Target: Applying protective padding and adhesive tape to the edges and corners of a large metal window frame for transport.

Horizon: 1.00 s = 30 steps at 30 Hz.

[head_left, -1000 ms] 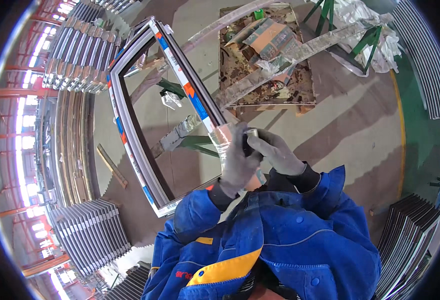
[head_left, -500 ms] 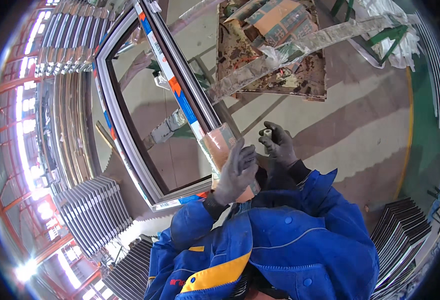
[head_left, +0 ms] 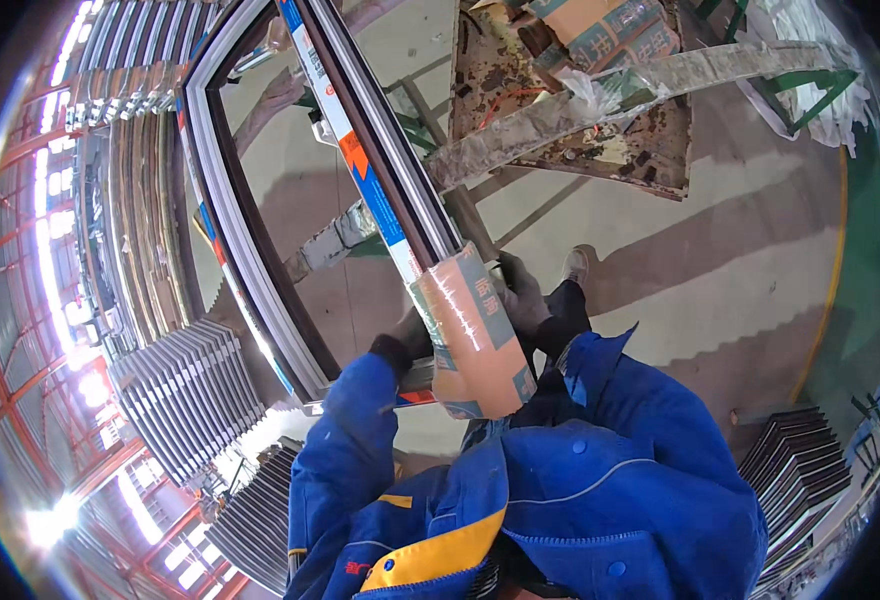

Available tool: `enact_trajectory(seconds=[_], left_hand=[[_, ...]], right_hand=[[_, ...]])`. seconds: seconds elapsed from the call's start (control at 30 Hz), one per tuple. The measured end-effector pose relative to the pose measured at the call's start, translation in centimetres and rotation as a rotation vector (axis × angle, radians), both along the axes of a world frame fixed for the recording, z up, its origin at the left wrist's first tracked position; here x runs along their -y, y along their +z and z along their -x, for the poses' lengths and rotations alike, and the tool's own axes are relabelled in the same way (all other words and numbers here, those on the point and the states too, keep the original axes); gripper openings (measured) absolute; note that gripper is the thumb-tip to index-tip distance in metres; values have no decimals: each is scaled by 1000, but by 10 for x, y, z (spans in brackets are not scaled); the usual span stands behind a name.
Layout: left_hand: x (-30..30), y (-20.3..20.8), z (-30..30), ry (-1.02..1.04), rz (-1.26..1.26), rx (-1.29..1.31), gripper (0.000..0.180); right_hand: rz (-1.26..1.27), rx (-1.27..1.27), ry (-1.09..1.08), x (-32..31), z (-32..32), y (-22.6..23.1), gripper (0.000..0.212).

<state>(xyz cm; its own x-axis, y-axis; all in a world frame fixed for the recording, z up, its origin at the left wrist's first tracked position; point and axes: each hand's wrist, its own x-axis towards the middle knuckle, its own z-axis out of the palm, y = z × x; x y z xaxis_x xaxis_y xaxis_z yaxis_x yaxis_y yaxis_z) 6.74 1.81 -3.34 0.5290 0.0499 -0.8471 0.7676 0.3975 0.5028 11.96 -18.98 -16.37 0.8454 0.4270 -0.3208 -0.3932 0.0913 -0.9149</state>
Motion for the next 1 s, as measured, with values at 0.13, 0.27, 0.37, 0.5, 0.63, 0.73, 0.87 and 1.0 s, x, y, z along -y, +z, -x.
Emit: enact_trajectory(seconds=[0.13,0.27,0.37,0.5,0.63,0.73,0.87,1.0], left_hand=[[-13,-44,34,-44,3,151,34],[-36,-88,59,-122,2,219,33],[-25,-142,48,-153,-7,284,33],[-14,-100,17,-35,-30,151,30],[-51,-31,1,-227,-88,47,21],[-63,-10,29,-154,-53,209,18],[-69,20,48,-235,19,341,19],[-66,44,51,-323,28,474,19]], right_hand=[[-104,14,-38,-26,14,-7,37],[288,312,99,-30,29,-35,41],[32,-15,5,-21,30,-35,41],[-271,-440,-132,4,33,-40,41],[-580,-836,-300,32,34,-30,41],[480,209,-113,48,27,37,37],[491,150,-256,81,52,78,31],[452,171,-362,77,66,121,32]])
